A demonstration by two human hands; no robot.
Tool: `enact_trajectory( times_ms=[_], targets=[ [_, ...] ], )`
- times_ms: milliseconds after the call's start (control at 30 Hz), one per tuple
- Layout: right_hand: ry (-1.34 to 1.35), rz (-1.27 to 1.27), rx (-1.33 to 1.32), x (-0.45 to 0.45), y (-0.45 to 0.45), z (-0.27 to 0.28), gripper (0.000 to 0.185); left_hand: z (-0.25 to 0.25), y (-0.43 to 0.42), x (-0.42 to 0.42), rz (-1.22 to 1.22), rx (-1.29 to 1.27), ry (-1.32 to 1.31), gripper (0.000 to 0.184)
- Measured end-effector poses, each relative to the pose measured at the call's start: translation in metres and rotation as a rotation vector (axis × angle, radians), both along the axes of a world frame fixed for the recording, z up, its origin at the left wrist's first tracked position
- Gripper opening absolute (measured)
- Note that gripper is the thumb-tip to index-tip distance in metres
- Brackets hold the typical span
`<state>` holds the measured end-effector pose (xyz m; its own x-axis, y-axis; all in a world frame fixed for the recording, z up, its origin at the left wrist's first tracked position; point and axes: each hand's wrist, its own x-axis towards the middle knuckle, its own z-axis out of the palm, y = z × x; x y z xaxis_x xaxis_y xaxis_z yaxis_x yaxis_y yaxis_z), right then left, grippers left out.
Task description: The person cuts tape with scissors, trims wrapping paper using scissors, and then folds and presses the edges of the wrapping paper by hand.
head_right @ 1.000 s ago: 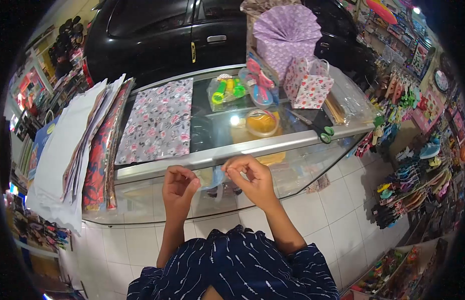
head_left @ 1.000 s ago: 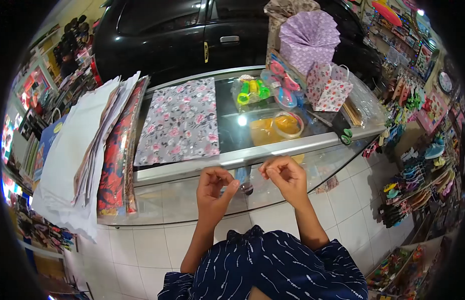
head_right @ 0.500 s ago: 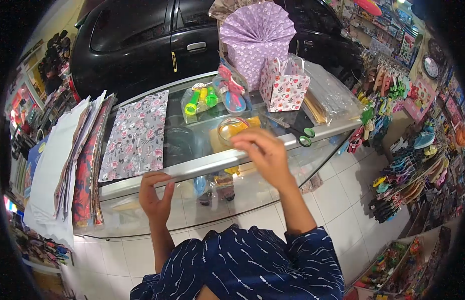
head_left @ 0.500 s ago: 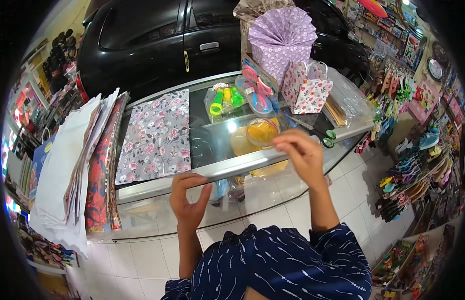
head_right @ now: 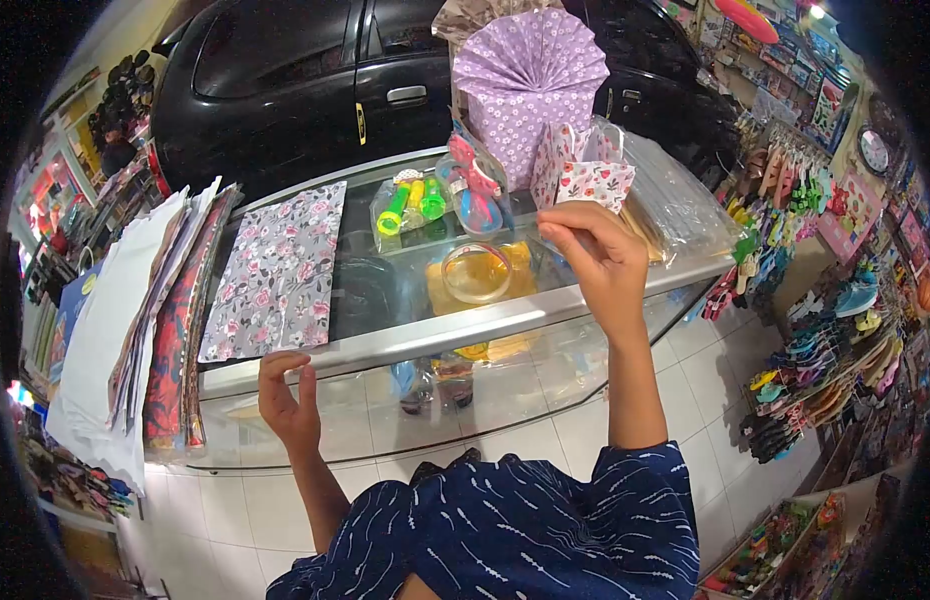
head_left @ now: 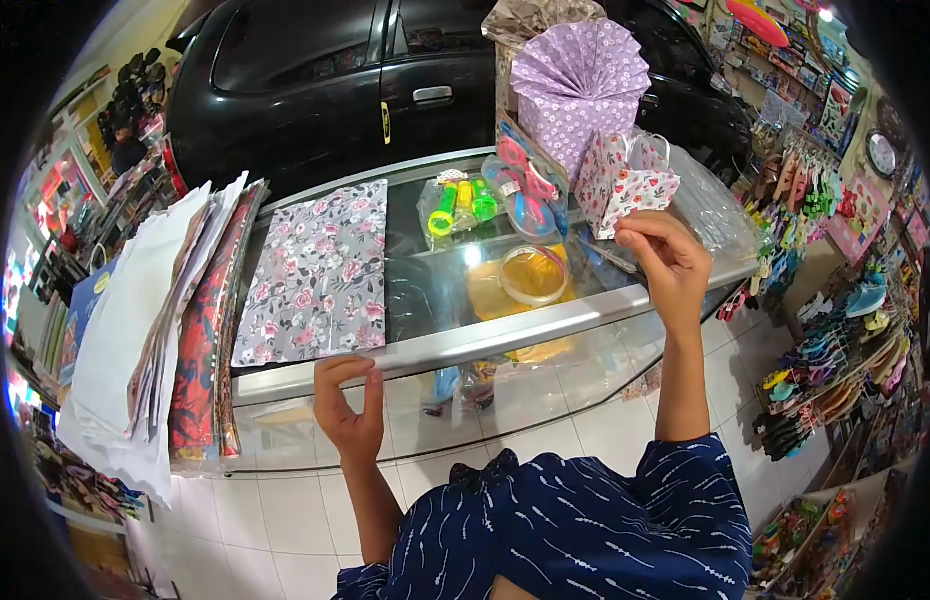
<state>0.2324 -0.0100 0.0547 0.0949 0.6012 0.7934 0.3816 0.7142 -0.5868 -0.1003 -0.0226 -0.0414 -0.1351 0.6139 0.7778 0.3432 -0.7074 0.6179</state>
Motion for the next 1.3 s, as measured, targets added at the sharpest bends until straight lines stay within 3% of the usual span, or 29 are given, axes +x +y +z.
enact_trajectory(
  times_ms=[167, 267, 567, 867, 1300],
  targets=[
    [-0.156, -0.057, 0.078, 0.009, 0.001, 0.001, 0.013, 0.008, 0.011, -0.003, 0.234, 0.051, 0.258, 0.018],
    [-0.094, -0.073, 0.048, 0.015, 0.001, -0.002, 0.011, 0.009, 0.019, -0.001, 0.384, 0.027, 0.359, 0.016],
    [-0.176, -0.26, 0.113, 0.05, 0.016, 0.019, 0.006, -0.006, 0.033, 0.004, 0.622, 0.062, 0.461, 0.011],
    [-0.428, -0.386, 0.313, 0.077, 0.036, 0.056, 0.008, -0.009, 0.034, 0.004, 0.641, 0.054, 0.458, 0.006],
    [-0.319, -0.348, 0.214, 0.094, 0.065, 0.052, 0.01, -0.009, 0.034, 0.003, 0.649, 0.062, 0.475, 0.009]
  ],
)
